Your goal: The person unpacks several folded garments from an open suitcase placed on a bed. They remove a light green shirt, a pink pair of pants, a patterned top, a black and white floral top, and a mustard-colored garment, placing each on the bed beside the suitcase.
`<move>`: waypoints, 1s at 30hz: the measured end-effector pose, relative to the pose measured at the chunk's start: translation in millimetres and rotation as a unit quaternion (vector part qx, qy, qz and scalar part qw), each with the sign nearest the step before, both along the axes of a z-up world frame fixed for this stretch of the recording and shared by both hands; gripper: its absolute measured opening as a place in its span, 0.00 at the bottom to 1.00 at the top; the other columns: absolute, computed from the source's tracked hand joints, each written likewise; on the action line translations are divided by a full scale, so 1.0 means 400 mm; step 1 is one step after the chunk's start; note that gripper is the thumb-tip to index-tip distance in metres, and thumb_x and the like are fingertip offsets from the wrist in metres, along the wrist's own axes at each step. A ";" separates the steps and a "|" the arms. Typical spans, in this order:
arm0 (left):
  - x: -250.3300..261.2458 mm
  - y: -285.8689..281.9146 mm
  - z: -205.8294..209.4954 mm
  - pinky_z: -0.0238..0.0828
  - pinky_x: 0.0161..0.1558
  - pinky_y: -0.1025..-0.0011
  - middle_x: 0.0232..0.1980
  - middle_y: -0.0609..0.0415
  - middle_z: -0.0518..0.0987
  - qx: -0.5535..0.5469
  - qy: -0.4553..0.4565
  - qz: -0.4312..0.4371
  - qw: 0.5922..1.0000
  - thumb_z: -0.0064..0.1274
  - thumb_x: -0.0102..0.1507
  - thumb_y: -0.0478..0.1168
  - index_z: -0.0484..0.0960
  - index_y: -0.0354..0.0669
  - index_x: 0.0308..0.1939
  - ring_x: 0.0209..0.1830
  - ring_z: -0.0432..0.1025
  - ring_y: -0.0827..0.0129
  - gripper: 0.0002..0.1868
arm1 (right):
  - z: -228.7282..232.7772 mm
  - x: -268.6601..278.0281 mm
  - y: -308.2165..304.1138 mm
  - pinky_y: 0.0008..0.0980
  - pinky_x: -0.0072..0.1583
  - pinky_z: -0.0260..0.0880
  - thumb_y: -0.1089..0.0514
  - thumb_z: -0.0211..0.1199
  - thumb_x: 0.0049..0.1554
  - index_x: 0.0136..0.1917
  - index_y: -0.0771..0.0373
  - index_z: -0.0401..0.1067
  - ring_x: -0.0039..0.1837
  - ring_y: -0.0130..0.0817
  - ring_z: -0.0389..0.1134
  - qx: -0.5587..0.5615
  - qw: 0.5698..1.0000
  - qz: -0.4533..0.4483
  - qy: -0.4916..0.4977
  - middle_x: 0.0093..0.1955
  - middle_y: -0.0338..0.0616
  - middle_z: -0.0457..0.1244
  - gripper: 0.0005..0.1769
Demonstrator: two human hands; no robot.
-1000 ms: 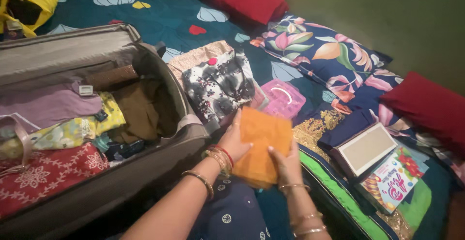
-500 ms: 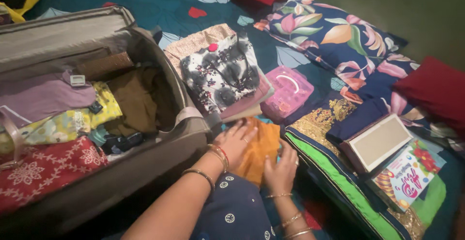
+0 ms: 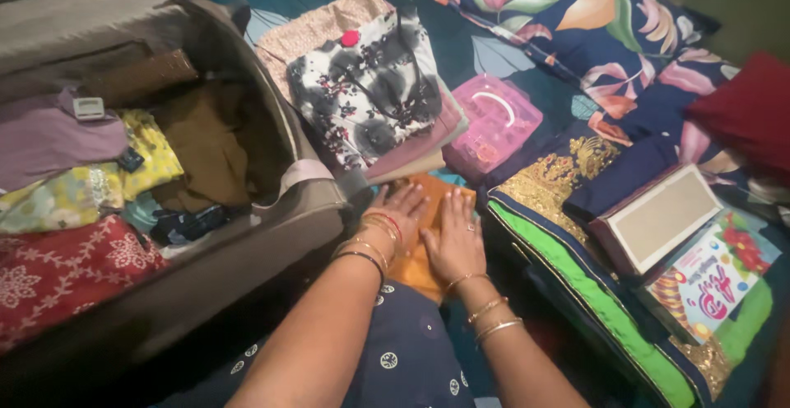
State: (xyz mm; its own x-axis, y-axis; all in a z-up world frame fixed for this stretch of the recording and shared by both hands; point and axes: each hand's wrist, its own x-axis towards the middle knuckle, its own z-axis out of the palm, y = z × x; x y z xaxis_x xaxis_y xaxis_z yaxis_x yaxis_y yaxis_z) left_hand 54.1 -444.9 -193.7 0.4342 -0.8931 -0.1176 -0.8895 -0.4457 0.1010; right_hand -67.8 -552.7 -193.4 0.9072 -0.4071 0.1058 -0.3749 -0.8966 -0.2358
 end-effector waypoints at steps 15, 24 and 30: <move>0.042 0.003 -0.036 0.24 0.81 0.59 0.85 0.50 0.28 0.247 0.023 0.029 0.968 0.62 0.54 0.73 0.30 0.46 0.82 0.85 0.22 0.54 0.72 | -0.002 0.046 -0.022 0.57 0.78 0.39 0.35 0.52 0.60 0.84 0.54 0.32 0.87 0.43 0.22 0.103 0.984 -0.022 0.141 0.88 0.42 0.25 0.50; 0.053 -0.027 -0.086 0.43 0.78 0.50 0.86 0.53 0.38 0.245 0.121 0.104 0.956 0.55 0.66 0.48 0.48 0.51 0.81 0.85 0.38 0.52 0.44 | -0.036 0.079 -0.067 0.58 0.80 0.32 0.33 0.51 0.60 0.84 0.52 0.32 0.87 0.42 0.22 0.113 0.971 -0.022 0.211 0.88 0.39 0.24 0.51; 0.039 -0.079 -0.151 0.59 0.69 0.53 0.69 0.43 0.70 -0.031 0.255 -0.037 0.966 0.47 0.70 0.51 0.74 0.49 0.67 0.69 0.64 0.48 0.24 | -0.053 0.072 -0.088 0.48 0.80 0.36 0.38 0.57 0.58 0.84 0.54 0.30 0.87 0.42 0.23 0.095 0.976 0.000 0.195 0.88 0.41 0.24 0.54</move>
